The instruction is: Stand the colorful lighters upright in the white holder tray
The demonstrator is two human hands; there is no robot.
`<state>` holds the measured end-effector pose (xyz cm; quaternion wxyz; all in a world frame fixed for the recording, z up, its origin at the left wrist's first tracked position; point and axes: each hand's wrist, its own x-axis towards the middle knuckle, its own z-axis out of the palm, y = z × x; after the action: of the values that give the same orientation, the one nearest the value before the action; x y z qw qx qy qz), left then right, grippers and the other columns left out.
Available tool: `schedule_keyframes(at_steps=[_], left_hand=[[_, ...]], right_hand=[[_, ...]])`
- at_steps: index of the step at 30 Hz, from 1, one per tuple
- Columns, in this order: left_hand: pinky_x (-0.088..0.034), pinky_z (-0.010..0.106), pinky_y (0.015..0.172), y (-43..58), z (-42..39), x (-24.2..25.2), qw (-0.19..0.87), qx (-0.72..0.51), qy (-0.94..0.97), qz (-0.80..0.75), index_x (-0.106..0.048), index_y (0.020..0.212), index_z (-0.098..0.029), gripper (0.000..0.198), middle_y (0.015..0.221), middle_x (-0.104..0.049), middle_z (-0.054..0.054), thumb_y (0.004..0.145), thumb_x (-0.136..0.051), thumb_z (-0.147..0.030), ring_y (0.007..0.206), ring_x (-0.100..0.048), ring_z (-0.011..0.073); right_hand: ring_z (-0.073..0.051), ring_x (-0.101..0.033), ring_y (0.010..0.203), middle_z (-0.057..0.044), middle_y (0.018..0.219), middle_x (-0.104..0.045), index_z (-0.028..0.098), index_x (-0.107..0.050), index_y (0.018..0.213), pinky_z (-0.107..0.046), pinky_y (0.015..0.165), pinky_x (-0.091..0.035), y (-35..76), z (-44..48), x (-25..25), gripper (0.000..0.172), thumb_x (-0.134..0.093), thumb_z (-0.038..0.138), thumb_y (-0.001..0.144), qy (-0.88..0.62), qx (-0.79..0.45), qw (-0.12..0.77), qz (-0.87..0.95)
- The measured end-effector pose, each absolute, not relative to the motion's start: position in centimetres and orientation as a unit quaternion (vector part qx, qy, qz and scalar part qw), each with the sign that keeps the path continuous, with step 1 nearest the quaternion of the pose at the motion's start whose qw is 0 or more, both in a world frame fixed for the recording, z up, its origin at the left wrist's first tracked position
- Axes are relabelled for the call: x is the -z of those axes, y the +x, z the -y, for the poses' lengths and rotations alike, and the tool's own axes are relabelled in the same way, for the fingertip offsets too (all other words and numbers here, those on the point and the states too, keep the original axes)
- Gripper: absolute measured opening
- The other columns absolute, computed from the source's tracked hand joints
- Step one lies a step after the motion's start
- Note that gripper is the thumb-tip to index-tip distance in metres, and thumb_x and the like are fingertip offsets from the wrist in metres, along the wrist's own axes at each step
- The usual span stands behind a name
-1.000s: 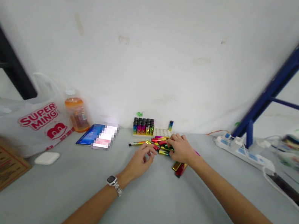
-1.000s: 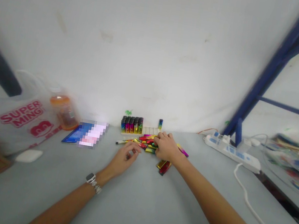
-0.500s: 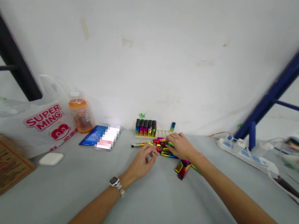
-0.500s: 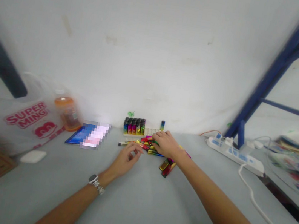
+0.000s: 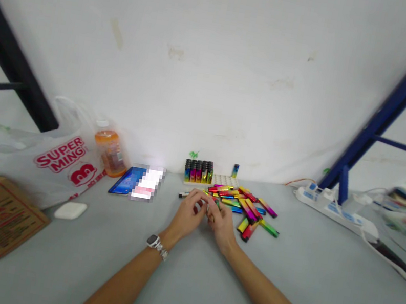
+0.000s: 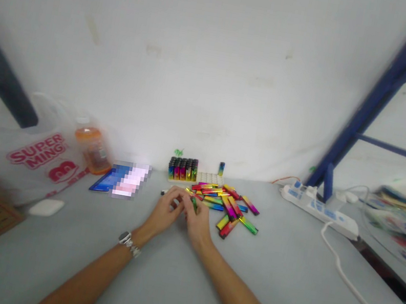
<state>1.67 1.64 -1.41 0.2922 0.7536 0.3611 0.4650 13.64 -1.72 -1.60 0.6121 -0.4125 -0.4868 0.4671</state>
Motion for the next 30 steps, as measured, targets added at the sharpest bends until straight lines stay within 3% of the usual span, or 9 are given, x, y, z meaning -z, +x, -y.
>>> schedule_keyframes(at_steps=[5,12,24,30], left_hand=[[-0.045,0.02,0.059,1.9,-1.6,1.8,0.297,-0.453,0.764,-0.35,-0.062,0.09,-0.018,0.01,0.102,-0.058,0.005,0.087,-0.054,-0.014,0.077,-0.058,0.012],[-0.045,0.02,0.059,2.2,-1.3,1.7,0.306,-0.432,0.771,-0.353,-0.064,0.091,-0.018,0.015,0.102,-0.058,0.005,0.086,-0.052,-0.011,0.074,-0.057,0.0109],[-0.045,0.021,0.059,2.2,-1.2,1.7,0.319,-0.427,0.77,-0.35,-0.063,0.09,-0.018,0.011,0.104,-0.059,0.006,0.087,-0.053,-0.015,0.074,-0.058,0.0114],[-0.045,0.021,0.059,2.2,-1.1,1.6,0.319,-0.429,0.769,-0.35,-0.064,0.089,-0.017,0.011,0.103,-0.06,0.006,0.087,-0.053,-0.016,0.073,-0.058,0.0116]], right_hand=[[-0.009,-0.031,0.047,0.006,0.047,-0.034,0.021,-0.038,0.052,-0.026,0.048,-0.025,13.9,2.0,2.5,0.049,-0.053,0.053,0.085,-0.472,-0.391,0.612,0.5],[-0.012,-0.036,0.051,0.005,0.049,-0.039,0.023,-0.041,0.053,-0.026,0.051,-0.03,14.0,2.0,2.4,0.033,-0.049,0.037,0.081,-0.475,-0.341,0.649,0.486],[-0.013,-0.035,0.051,0.005,0.048,-0.038,0.023,-0.042,0.055,-0.027,0.05,-0.029,13.9,2.2,2.5,0.032,-0.049,0.036,0.082,-0.47,-0.349,0.652,0.482],[-0.012,-0.035,0.049,0.005,0.048,-0.038,0.022,-0.041,0.054,-0.027,0.05,-0.029,14.0,2.2,2.9,0.042,-0.053,0.045,0.087,-0.455,-0.367,0.649,0.487]])
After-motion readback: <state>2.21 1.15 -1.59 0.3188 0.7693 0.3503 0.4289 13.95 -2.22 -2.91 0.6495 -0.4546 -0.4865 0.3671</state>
